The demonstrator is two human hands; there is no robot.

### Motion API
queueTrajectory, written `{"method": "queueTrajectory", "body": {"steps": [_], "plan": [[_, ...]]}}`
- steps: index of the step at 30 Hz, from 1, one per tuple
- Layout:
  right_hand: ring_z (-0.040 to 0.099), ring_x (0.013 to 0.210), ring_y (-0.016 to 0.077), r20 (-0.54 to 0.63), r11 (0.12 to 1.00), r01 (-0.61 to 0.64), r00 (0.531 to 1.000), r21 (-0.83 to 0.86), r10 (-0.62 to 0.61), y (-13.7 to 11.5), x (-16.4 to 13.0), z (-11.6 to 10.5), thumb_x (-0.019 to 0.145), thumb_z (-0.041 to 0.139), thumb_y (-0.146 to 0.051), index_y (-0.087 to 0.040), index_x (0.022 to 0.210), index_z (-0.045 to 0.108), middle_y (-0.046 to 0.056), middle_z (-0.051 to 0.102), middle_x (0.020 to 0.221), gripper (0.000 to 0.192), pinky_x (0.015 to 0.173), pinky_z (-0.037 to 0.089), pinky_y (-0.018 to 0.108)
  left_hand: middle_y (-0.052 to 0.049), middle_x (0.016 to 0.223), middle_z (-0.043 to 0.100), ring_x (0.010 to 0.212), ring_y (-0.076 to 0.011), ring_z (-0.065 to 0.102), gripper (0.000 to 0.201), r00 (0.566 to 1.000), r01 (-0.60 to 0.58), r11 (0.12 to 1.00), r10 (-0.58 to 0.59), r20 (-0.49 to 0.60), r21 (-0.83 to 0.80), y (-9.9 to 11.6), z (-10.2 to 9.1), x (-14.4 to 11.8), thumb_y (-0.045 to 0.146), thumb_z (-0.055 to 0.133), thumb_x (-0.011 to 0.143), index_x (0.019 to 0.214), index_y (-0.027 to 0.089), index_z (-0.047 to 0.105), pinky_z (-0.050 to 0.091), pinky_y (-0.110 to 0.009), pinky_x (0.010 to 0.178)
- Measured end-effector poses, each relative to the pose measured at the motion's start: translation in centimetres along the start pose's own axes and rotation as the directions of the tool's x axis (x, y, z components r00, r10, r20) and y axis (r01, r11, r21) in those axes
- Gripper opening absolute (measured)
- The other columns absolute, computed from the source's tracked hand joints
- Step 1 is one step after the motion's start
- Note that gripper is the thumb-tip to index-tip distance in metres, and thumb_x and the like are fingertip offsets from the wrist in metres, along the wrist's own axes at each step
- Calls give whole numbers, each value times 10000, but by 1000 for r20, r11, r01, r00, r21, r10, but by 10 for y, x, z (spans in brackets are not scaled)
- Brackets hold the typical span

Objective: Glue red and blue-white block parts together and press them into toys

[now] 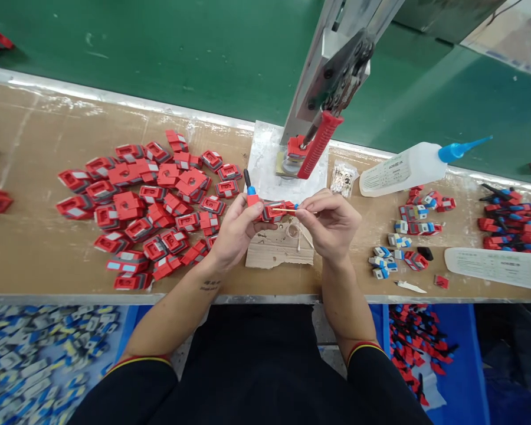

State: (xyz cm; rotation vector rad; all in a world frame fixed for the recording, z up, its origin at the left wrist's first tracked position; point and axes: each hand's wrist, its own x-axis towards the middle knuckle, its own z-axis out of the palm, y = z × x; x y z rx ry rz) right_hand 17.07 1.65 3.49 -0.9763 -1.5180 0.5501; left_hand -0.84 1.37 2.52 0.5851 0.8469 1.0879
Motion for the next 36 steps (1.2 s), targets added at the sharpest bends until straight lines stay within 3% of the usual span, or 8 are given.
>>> {"method": "queueTrajectory", "body": {"steps": [9, 25, 31, 36], "plan": [[698, 678, 161, 19, 1000, -20, 1000, 2, 20, 2, -1, 4, 955, 771, -444, -251, 823, 646, -2, 727, 731, 265, 580, 537, 327, -13, 922, 737, 902, -208, 775, 480, 1000, 3, 1000, -3, 10, -18, 0, 1, -1, 520, 916, 763, 903, 196, 590, 683, -323, 746], [710, 669, 169, 18, 976, 145, 989, -165, -144, -4, 1, 0, 952, 767, -254, -275, 826, 666, -22, 754, 734, 162, 654, 569, 365, -18, 926, 773, 879, -205, 779, 496, 998, -63, 998, 63, -13, 29, -1, 0, -1, 512, 919, 764, 932, 214, 560, 663, -299, 713], [694, 659, 175, 24, 976, 112, 994, -185, -109, -6, 1, -1, 957, 757, -280, -280, 830, 664, -21, 749, 734, 158, 654, 578, 371, -29, 953, 781, 846, -187, 762, 505, 995, -93, 992, 95, -25, 83, 0, 1, -3, 505, 929, 760, 919, 215, 548, 659, -298, 733], [684, 633, 167, 5, 970, 92, 996, -223, -93, -4, 1, -3, 962, 752, -314, -267, 820, 657, -10, 757, 717, 176, 568, 544, 336, -24, 928, 773, 829, -192, 758, 516, 995, -99, 992, 101, -21, 82, 0, -1, -3, 528, 928, 755, 918, 219, 550, 663, -310, 726]]}}
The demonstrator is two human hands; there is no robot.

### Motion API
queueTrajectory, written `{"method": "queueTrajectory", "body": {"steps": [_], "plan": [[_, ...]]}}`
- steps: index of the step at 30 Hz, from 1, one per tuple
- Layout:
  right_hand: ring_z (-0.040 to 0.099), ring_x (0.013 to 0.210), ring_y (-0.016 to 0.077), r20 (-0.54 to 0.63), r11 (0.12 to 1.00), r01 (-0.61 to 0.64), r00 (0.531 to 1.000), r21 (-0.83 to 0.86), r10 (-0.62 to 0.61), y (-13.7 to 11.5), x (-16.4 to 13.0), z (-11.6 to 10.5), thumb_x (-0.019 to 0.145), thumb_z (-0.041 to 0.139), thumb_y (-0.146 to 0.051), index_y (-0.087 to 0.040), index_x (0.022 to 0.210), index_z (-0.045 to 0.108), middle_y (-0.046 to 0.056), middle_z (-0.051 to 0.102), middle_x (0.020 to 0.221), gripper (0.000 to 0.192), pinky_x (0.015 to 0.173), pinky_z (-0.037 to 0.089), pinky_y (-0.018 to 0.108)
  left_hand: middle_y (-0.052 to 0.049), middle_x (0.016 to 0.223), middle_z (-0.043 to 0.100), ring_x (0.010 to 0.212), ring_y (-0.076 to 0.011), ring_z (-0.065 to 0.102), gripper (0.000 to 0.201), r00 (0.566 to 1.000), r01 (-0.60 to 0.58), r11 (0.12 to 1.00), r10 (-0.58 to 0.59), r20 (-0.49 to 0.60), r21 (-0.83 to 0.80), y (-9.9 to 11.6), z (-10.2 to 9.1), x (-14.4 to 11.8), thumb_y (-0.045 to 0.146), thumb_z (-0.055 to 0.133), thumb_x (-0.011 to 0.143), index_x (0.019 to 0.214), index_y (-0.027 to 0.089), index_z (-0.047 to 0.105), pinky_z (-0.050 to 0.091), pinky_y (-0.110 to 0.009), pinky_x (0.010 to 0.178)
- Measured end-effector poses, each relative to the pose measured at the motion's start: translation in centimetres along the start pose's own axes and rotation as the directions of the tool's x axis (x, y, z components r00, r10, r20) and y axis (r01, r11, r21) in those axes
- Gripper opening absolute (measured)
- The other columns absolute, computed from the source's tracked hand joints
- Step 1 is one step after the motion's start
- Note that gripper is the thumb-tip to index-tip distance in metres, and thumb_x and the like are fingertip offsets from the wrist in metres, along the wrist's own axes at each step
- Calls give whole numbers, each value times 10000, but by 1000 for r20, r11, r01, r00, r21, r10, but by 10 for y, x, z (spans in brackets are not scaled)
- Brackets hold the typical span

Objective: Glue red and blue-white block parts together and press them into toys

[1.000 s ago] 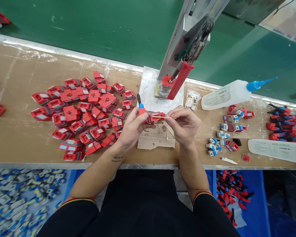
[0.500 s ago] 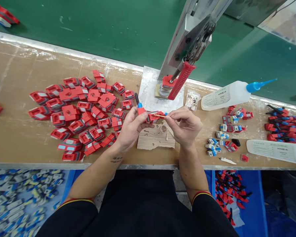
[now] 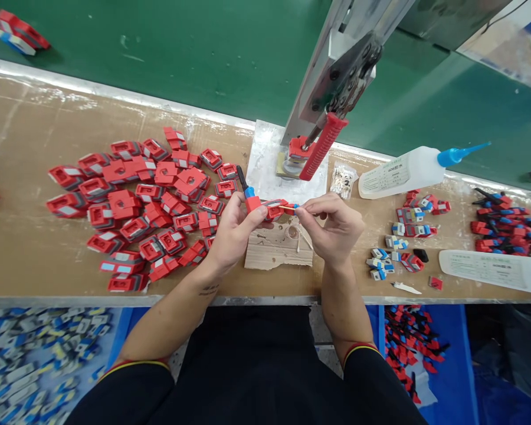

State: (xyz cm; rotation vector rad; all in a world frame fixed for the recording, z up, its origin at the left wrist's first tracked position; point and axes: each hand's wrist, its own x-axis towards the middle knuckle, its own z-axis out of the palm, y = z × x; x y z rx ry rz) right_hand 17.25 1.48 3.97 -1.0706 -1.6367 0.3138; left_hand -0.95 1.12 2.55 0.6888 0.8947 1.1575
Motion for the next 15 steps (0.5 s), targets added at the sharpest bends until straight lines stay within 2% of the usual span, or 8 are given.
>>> {"method": "queueTrajectory", "body": {"steps": [7, 12, 13, 15], "plan": [[684, 641, 159, -3, 999, 19, 1000, 26, -18, -1, 4, -1, 947, 768, -241, -267, 826, 668, -20, 763, 732, 160, 577, 533, 326, -24, 940, 779, 827, -183, 755, 507, 1000, 7, 1000, -7, 5, 1, -1, -1, 1, 521, 930, 754, 906, 220, 551, 662, -301, 717], [665, 594, 164, -75, 998, 35, 997, 57, -30, 1, 4, -36, 905, 825, -309, -273, 783, 672, -23, 725, 666, 199, 563, 526, 338, 4, 909, 727, 826, -184, 758, 448, 999, 30, 998, -30, -12, -47, 0, -4, 3, 460, 922, 767, 918, 219, 576, 660, -316, 728], [663, 586, 163, -42, 998, 22, 999, 57, -20, 2, 2, -45, 895, 836, -312, -270, 768, 672, -23, 721, 655, 212, 558, 525, 334, 8, 901, 714, 825, -179, 754, 430, 999, 35, 997, -36, -17, -63, 0, -5, 4, 446, 916, 774, 919, 216, 582, 658, -311, 729], [668, 587, 158, 109, 998, -33, 994, 47, 28, 6, -4, -59, 890, 841, -291, -261, 757, 682, -16, 734, 662, 209, 550, 521, 320, 8, 893, 703, 825, -168, 746, 389, 999, 44, 995, -47, -27, -90, 1, -7, 4, 418, 897, 793, 918, 211, 592, 651, -296, 729]]}}
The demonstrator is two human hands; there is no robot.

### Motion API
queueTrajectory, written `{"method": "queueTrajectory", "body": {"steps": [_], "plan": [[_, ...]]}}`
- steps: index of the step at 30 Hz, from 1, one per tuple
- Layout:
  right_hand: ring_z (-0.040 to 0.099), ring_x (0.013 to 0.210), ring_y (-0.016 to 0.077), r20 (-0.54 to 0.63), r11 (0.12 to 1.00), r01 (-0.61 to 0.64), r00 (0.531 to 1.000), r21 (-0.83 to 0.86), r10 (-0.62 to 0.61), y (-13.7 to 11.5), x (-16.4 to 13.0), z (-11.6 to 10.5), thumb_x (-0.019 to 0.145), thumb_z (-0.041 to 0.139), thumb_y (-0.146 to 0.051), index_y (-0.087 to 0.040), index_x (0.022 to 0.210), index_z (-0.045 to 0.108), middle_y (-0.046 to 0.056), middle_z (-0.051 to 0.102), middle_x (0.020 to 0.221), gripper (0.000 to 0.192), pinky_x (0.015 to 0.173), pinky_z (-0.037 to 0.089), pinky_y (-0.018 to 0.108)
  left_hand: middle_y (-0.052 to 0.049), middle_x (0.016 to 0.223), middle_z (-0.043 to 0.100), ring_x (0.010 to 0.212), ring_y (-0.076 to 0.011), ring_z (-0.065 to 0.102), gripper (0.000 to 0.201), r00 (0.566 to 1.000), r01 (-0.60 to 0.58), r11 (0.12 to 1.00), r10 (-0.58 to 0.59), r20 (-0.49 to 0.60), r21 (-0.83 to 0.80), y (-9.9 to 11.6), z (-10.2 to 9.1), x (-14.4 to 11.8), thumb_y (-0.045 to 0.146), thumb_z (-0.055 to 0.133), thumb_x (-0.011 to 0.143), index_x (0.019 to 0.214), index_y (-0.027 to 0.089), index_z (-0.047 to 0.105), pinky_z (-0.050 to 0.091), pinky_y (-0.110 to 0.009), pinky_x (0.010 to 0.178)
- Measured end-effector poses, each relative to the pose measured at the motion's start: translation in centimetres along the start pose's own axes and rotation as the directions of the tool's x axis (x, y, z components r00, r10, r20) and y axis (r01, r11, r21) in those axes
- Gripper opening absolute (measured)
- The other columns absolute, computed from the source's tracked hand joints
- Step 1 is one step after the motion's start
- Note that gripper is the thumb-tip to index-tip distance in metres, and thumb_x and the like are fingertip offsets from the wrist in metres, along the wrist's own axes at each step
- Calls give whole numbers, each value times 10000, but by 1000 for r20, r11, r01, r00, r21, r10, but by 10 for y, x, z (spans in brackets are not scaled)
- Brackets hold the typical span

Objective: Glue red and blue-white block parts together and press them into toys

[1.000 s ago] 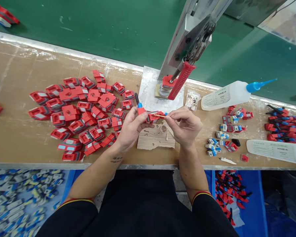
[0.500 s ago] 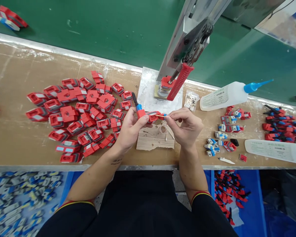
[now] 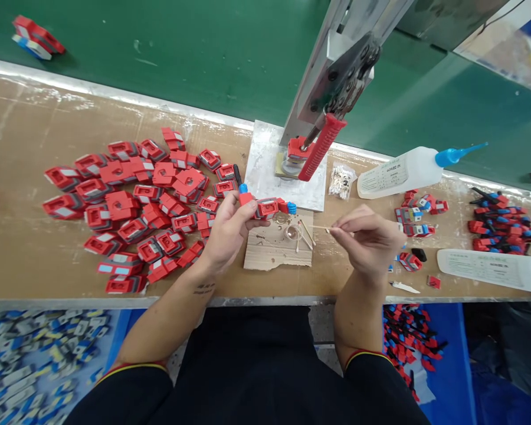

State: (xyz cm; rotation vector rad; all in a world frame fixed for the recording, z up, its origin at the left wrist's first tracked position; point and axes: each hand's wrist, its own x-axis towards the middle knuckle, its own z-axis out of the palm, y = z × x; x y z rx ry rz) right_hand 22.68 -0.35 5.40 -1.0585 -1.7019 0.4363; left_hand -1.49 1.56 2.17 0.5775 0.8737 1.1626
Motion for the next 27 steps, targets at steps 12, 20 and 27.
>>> {"method": "queueTrajectory", "body": {"steps": [12, 20, 27], "plan": [[686, 712, 165, 371, 988, -89, 919, -129, 131, 30, -20, 15, 947, 767, -245, -246, 800, 707, 15, 780, 792, 158, 671, 524, 298, 11, 876, 700, 793, -191, 760, 349, 998, -60, 998, 61, -24, 32, -10, -3, 7, 430, 846, 786, 913, 224, 595, 678, -319, 700], [688, 654, 147, 176, 993, -96, 981, 62, 84, 14, -15, 4, 887, 830, -195, -243, 791, 716, -4, 771, 738, 157, 589, 508, 282, 12, 885, 686, 782, -165, 746, 338, 998, -62, 997, 63, -28, 46, -10, -2, 6, 398, 846, 782, 923, 222, 594, 664, -273, 666], [661, 590, 144, -115, 968, -42, 991, 249, 72, -7, 10, 28, 863, 874, -395, -257, 730, 682, -20, 715, 651, 272, 549, 531, 310, 1, 941, 714, 845, -181, 765, 345, 993, -82, 990, 72, 91, 111, -11, -2, 3, 409, 812, 835, 987, 230, 560, 664, -300, 725]]}}
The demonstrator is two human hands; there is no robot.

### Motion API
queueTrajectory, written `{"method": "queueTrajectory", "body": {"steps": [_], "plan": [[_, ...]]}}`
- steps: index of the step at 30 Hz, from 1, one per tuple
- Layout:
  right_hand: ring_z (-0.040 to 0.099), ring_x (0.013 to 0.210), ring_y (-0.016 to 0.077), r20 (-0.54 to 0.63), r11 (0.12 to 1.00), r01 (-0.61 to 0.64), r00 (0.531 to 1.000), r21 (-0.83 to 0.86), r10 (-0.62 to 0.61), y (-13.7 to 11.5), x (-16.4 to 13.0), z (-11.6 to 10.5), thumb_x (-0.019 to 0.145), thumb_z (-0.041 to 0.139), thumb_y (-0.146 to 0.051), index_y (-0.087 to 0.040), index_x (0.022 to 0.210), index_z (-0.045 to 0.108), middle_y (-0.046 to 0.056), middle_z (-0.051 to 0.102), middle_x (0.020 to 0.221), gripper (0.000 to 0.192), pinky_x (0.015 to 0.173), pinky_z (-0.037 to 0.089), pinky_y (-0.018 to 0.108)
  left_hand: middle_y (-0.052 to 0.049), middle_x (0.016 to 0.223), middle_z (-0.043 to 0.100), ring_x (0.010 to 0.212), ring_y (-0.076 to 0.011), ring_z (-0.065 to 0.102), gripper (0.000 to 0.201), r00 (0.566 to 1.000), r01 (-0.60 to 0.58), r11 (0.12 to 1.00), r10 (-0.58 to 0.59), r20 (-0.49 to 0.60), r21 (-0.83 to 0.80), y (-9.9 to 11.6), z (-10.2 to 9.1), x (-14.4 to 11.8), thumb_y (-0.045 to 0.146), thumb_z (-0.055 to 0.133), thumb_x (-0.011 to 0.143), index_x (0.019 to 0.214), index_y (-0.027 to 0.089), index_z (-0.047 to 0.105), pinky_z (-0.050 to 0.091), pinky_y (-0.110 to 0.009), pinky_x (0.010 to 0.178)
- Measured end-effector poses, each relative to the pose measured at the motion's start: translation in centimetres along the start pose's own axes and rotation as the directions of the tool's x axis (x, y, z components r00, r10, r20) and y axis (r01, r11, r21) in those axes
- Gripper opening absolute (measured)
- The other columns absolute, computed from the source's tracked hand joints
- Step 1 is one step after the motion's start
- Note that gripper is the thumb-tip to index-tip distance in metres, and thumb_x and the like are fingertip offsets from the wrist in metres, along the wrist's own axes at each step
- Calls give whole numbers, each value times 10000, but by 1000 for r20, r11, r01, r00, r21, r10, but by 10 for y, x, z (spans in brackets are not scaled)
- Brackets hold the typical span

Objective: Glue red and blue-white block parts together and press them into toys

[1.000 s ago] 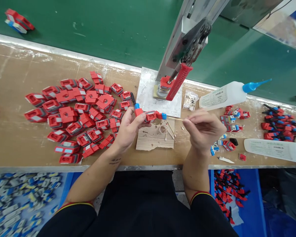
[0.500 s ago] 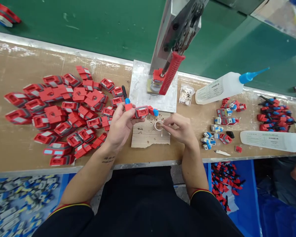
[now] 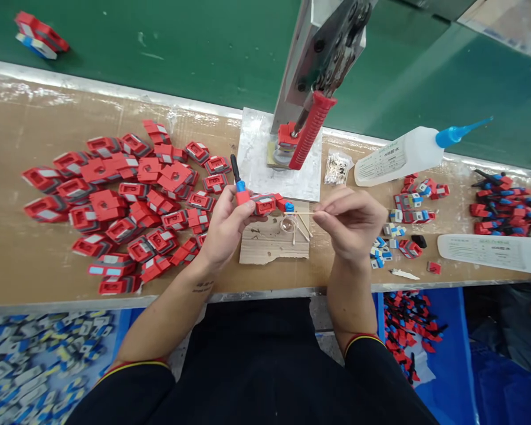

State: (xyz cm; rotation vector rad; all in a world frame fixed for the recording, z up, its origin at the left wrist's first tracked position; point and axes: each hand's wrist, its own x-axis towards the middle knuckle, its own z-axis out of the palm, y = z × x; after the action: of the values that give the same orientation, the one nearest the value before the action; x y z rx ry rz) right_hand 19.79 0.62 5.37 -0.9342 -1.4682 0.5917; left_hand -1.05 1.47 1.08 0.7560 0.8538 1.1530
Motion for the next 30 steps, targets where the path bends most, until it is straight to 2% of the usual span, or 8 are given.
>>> {"method": "queueTrajectory", "body": {"steps": [3, 6, 14, 22, 30], "plan": [[660, 601, 139, 39, 998, -64, 997, 25, 63, 5, 1, 17, 874, 859, -440, -254, 735, 677, -14, 720, 667, 295, 529, 518, 302, -4, 956, 724, 901, -207, 778, 358, 999, -5, 1000, 5, 41, 6, -2, 0, -1, 441, 805, 855, 1001, 233, 552, 662, -316, 746], [649, 599, 128, 60, 991, -124, 991, 59, 120, 11, -3, 24, 880, 852, -435, -251, 752, 687, -13, 741, 707, 279, 516, 513, 289, -6, 977, 729, 910, -207, 781, 354, 999, -6, 1000, 6, 53, -4, -2, 1, -2, 440, 802, 866, 1003, 228, 554, 661, -316, 751], [680, 636, 123, 107, 980, -155, 984, 123, 142, 19, -7, 25, 879, 862, -360, -244, 773, 711, -9, 762, 731, 218, 531, 522, 270, -3, 948, 733, 901, -203, 778, 334, 998, -4, 999, 6, 55, -35, -1, 2, -4, 419, 797, 880, 1018, 226, 562, 673, -324, 755], [661, 622, 110, 116, 972, -169, 982, 166, 151, 20, -8, 24, 875, 867, -284, -238, 799, 724, -10, 761, 751, 168, 520, 500, 246, 6, 917, 741, 840, -171, 765, 375, 999, 16, 999, -15, 47, -38, 2, 3, -4, 441, 833, 854, 991, 223, 561, 654, -271, 713], [660, 620, 126, 109, 976, -181, 980, 119, 168, 19, -7, 23, 878, 861, -377, -231, 771, 697, 3, 744, 732, 245, 514, 504, 261, -19, 953, 762, 889, -208, 781, 397, 999, 28, 1000, -28, 37, 0, 3, 3, -5, 483, 826, 858, 989, 226, 553, 672, -309, 713]]}}
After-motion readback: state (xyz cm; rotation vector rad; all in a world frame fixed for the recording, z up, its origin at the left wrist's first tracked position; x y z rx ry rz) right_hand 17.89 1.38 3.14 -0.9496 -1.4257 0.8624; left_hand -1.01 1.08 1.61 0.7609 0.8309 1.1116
